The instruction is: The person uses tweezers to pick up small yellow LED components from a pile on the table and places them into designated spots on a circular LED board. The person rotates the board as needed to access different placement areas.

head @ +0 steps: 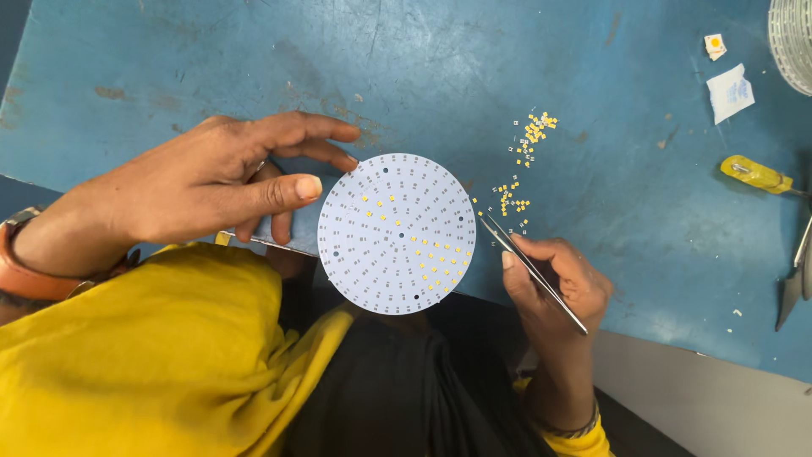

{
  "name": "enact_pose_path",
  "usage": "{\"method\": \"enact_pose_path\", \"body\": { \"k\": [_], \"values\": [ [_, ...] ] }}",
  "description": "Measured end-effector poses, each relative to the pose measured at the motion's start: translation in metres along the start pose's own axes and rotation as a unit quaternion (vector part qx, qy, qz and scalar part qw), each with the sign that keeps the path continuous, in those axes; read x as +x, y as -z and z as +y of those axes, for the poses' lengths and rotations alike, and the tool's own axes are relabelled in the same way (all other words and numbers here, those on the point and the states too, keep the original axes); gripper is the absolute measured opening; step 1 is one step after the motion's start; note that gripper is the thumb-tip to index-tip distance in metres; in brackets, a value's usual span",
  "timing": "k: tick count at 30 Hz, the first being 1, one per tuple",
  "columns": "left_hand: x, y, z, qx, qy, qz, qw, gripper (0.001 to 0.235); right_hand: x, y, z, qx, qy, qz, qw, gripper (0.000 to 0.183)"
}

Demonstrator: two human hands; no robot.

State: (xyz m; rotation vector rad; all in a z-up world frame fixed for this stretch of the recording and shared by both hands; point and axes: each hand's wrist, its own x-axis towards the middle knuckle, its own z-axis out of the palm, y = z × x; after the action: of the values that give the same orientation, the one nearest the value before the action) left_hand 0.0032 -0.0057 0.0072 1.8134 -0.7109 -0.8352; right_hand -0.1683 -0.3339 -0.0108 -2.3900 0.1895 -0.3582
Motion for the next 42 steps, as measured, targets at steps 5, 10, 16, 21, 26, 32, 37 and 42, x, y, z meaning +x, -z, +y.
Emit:
{"method": "enact_pose_path", "body": {
  "k": [5, 10, 16, 21, 26, 32, 37, 42],
  "values": [
    [0.0018, 0.0014, -0.0026, -0.005, 0.004, -0.005, 1.000, 0.062, 0.0035, -0.0051, -0.0029, 0.023, 0.033, -0.008, 0.999, 0.022],
    [0.0035, 0.0012, 0.0004, 0.009, 0.032, -0.001, 0.999, 0.061, 0.0033, -0.0054, -0.0001, 0.020, 0.033, -0.002, 0.999, 0.023],
    [0.0042, 0.0007, 0.0013, 0.016, 0.043, 0.001, 0.999, 0.061, 0.0003, -0.0057, 0.0031, 0.008, 0.006, 0.031, 0.999, 0.017],
    [0.0039, 0.0007, 0.0011, 0.008, 0.033, -0.001, 0.999, 0.062, -0.0007, -0.0068, 0.0003, 0.020, 0.023, 0.002, 1.000, 0.021],
    [0.0026, 0.0002, 0.0022, 0.017, 0.040, 0.001, 0.999, 0.062, 0.0010, -0.0084, -0.0002, 0.003, 0.000, 0.029, 1.000, 0.018],
    [0.0031, -0.0002, 0.0028, 0.015, 0.041, 0.002, 0.999, 0.061, -0.0008, -0.0094, 0.0002, 0.004, 0.008, 0.022, 1.000, 0.020],
    [0.0029, 0.0003, 0.0025, 0.016, 0.037, 0.000, 0.999, 0.061, 0.0001, -0.0096, -0.0008, 0.008, -0.004, 0.036, 0.999, 0.018],
    [0.0035, 0.0002, 0.0021, 0.005, 0.027, -0.001, 1.000, 0.061, -0.0013, -0.0091, 0.0007, 0.020, -0.003, 0.018, 1.000, 0.022]
  ]
}}
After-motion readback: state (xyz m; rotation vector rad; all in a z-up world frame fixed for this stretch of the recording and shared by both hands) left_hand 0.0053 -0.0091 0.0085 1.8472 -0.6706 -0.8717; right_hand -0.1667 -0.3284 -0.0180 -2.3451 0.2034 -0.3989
